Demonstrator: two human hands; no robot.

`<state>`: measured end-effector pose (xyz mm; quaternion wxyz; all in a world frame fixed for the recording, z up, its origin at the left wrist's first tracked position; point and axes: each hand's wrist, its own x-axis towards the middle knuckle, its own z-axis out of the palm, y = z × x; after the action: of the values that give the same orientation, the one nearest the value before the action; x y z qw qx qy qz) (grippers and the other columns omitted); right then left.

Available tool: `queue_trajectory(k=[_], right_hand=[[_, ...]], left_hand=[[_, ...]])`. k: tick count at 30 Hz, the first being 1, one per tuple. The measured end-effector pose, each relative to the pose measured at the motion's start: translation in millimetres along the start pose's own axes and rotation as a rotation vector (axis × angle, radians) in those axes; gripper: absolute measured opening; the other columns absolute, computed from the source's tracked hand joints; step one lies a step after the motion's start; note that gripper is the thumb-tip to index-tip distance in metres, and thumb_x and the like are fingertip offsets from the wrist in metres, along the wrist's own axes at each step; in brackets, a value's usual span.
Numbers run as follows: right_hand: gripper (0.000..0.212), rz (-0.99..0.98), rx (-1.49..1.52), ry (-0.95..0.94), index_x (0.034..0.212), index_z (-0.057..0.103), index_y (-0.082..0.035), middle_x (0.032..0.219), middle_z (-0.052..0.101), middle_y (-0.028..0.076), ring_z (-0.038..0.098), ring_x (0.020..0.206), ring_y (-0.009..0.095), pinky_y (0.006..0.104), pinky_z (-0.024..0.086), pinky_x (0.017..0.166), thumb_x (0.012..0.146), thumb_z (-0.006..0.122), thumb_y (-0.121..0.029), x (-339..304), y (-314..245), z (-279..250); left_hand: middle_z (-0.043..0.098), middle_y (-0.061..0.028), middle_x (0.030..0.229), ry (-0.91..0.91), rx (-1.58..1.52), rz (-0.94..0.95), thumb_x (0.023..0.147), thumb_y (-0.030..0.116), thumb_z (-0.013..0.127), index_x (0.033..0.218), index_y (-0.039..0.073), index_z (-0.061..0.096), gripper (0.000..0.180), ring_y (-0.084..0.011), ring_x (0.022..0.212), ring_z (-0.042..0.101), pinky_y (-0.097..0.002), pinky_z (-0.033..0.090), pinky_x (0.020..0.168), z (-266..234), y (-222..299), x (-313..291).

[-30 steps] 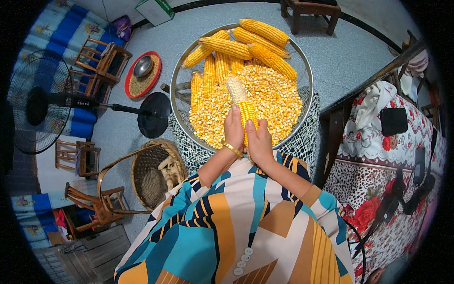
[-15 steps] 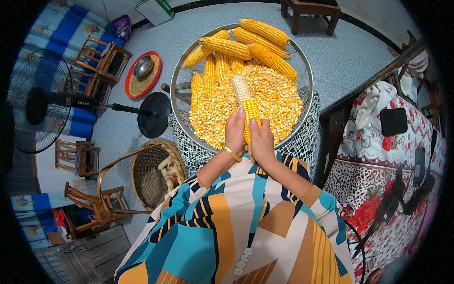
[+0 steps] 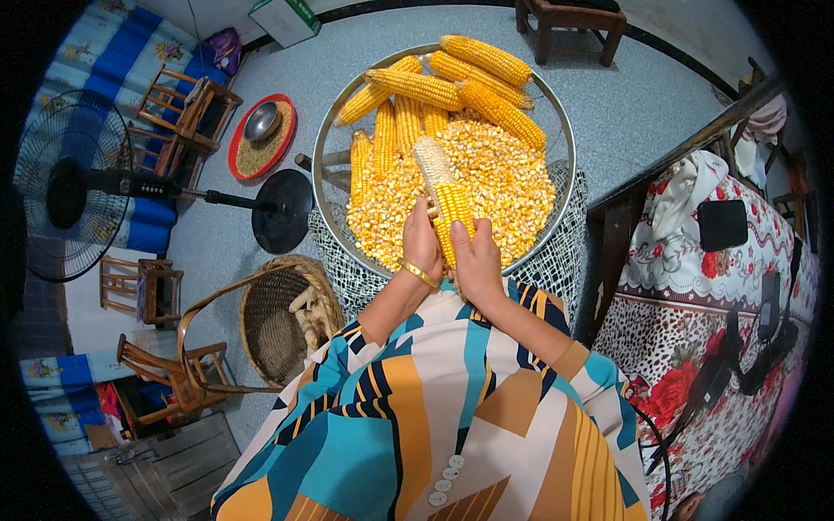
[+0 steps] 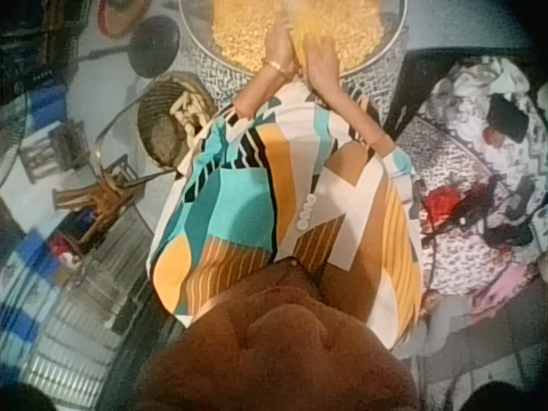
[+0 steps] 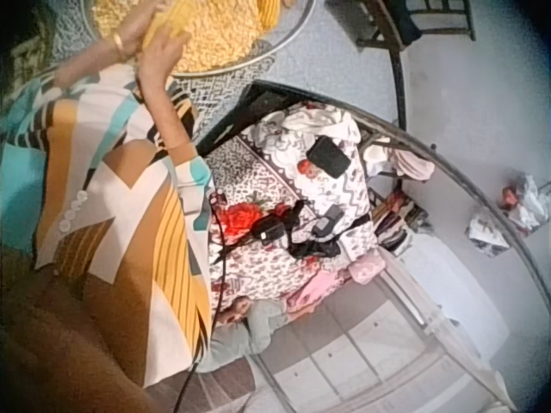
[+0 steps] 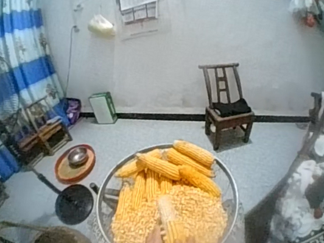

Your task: The person shells corn by hand, removing kernels from a corn cob over a tray filled with corn.

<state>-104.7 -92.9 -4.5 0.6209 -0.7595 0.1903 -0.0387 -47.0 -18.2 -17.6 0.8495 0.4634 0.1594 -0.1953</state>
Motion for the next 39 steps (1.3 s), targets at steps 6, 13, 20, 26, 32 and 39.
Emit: queue_trajectory(k=[6,13,20,26,32,39], right_hand=[[0.042,-0.176,-0.175,0.108,0.097,0.038,0.004,0.069,0.056,0.020,0.057,0.053,0.028,0.0357,0.044,0.050,0.089,0.042,-0.037,7.3,19.0,3.0],[0.043,-0.222,-0.172,0.048,0.097,0.037,0.006,0.067,0.054,0.023,0.056,0.063,0.036,0.0408,0.042,0.053,0.089,0.040,-0.036,2.9,13.5,3.7],[0.036,-0.252,-0.195,0.048,0.092,0.034,0.003,0.063,0.052,0.022,0.053,0.058,0.037,0.0425,0.039,0.050,0.090,0.039,-0.033,3.2,16.5,2.3],[0.034,-0.235,-0.226,-0.002,0.091,0.034,0.002,0.063,0.052,0.022,0.053,0.058,0.037,0.0431,0.039,0.050,0.091,0.037,-0.032,-0.8,10.2,4.3],[0.036,-0.197,-0.211,0.029,0.095,0.035,0.003,0.067,0.054,0.024,0.055,0.063,0.039,0.0427,0.041,0.053,0.091,0.037,-0.032,2.9,10.1,-0.4],[0.036,-0.208,-0.220,0.055,0.096,0.036,0.003,0.067,0.055,0.024,0.055,0.063,0.039,0.0425,0.041,0.054,0.091,0.037,-0.032,6.0,17.4,-0.7]], left_hand=[[0.052,-0.0045,0.090,-0.054,0.171,0.156,0.092,0.041,0.032,0.102,0.002,0.045,0.042,-0.0096,0.073,0.051,-0.0233,0.043,0.061,7.9,-0.3,8.8],[0.053,-0.0048,0.074,-0.006,0.319,0.211,0.092,0.041,0.032,0.092,0.001,0.051,0.044,-0.0115,0.062,0.051,-0.0265,0.043,0.055,-6.7,-17.9,27.0],[0.056,-0.0059,0.071,0.081,0.423,0.280,0.093,0.041,0.029,0.087,0.001,0.053,0.047,-0.0133,0.060,0.054,-0.0267,0.044,0.053,-6.5,-25.5,30.1],[0.055,-0.0063,0.072,0.124,0.284,0.210,0.093,0.036,0.026,0.090,0.001,0.052,0.043,-0.0140,0.062,0.056,-0.0270,0.046,0.054,-8.8,-20.5,23.6],[0.055,-0.0076,0.079,0.029,0.106,0.118,0.094,0.038,0.026,0.098,0.001,0.049,0.044,-0.0144,0.068,0.056,-0.0278,0.047,0.057,2.7,-13.1,10.9],[0.052,-0.0037,0.080,-0.066,0.356,0.190,0.093,0.039,0.032,0.097,0.003,0.047,0.039,-0.0097,0.069,0.050,-0.0235,0.044,0.064,-9.9,-26.8,11.1]])
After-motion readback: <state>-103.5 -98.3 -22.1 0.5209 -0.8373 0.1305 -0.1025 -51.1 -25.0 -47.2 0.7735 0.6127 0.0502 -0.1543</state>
